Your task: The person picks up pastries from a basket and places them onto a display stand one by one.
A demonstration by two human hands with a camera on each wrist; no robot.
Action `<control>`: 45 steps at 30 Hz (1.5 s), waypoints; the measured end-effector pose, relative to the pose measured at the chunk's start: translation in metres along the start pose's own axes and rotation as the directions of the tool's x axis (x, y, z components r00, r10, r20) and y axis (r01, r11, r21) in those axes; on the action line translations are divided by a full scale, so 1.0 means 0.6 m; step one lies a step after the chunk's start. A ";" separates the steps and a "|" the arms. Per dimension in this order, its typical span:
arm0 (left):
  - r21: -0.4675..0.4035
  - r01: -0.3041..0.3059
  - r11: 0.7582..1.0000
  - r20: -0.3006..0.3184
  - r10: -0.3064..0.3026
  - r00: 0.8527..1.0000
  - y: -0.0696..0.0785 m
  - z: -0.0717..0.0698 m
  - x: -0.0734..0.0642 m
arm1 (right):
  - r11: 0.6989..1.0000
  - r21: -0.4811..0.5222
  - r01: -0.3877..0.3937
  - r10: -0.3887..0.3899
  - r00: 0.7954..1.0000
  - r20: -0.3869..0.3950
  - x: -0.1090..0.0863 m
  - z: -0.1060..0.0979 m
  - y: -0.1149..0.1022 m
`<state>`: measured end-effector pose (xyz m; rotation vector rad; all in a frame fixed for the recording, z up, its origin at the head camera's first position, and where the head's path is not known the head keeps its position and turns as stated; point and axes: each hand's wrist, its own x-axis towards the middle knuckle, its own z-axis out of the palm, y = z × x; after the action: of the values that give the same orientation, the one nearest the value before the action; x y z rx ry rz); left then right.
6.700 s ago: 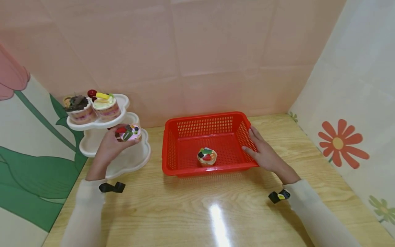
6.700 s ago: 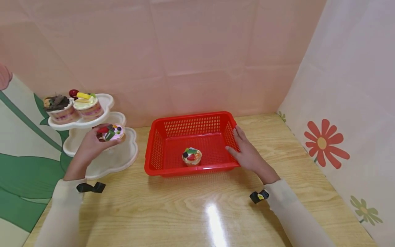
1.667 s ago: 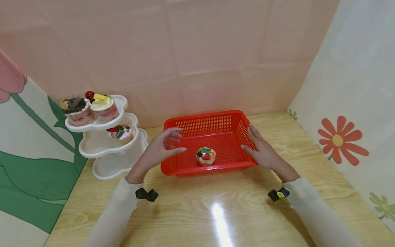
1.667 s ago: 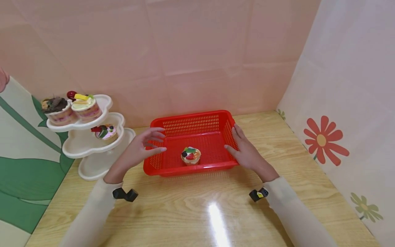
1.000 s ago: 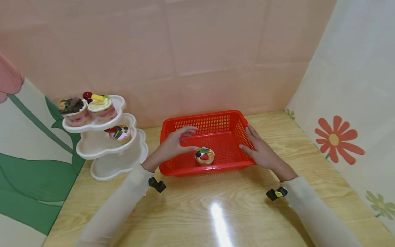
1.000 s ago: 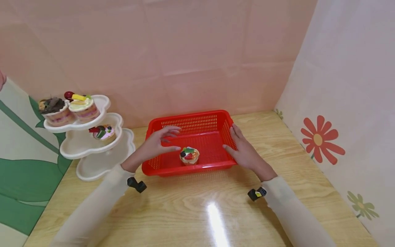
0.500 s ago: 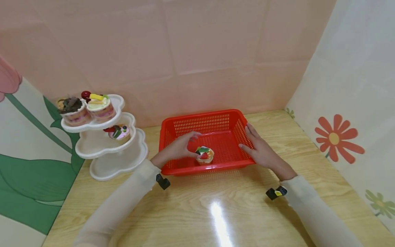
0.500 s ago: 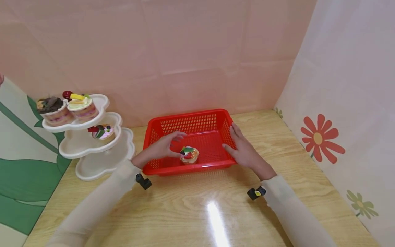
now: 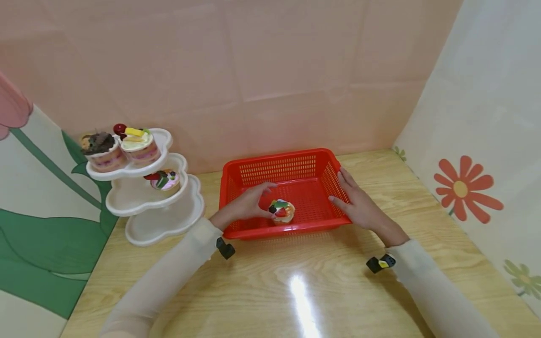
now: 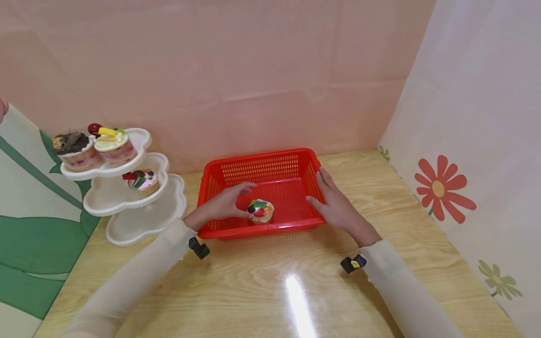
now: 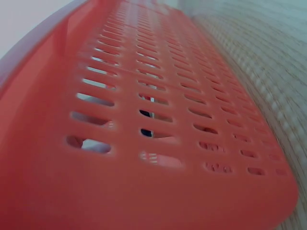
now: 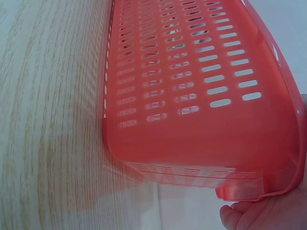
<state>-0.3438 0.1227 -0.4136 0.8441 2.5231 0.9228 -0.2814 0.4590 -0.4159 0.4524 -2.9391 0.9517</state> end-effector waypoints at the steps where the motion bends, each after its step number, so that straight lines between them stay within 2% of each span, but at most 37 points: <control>1: 0.004 0.001 1.000 0.002 -0.001 1.000 0.000 0.001 0.001 | 1.000 0.000 -0.001 0.001 1.000 0.001 0.000 0.000 0.000; 13: 0.040 -0.025 0.999 0.019 0.025 1.000 -0.004 0.007 0.007 | 1.000 0.002 -0.015 0.015 1.000 0.009 -0.002 -0.004 0.000; 21: 0.059 -0.064 0.996 0.072 0.060 0.996 -0.007 0.011 0.007 | 1.000 0.003 -0.012 0.012 1.000 0.006 -0.001 -0.001 0.002; 35: 0.131 -0.038 0.991 0.144 0.019 0.989 -0.008 0.019 0.006 | 1.000 -0.004 0.001 -0.001 1.000 0.004 0.001 -0.001 0.002; 45: 0.111 -0.025 0.994 0.153 0.007 0.988 -0.011 0.021 0.006 | 1.000 0.013 -0.006 0.006 1.000 0.007 0.001 -0.001 0.002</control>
<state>-0.3430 0.1269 -0.4276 0.9326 2.4573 0.6973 -0.2824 0.4603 -0.4162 0.4487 -2.9437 0.9721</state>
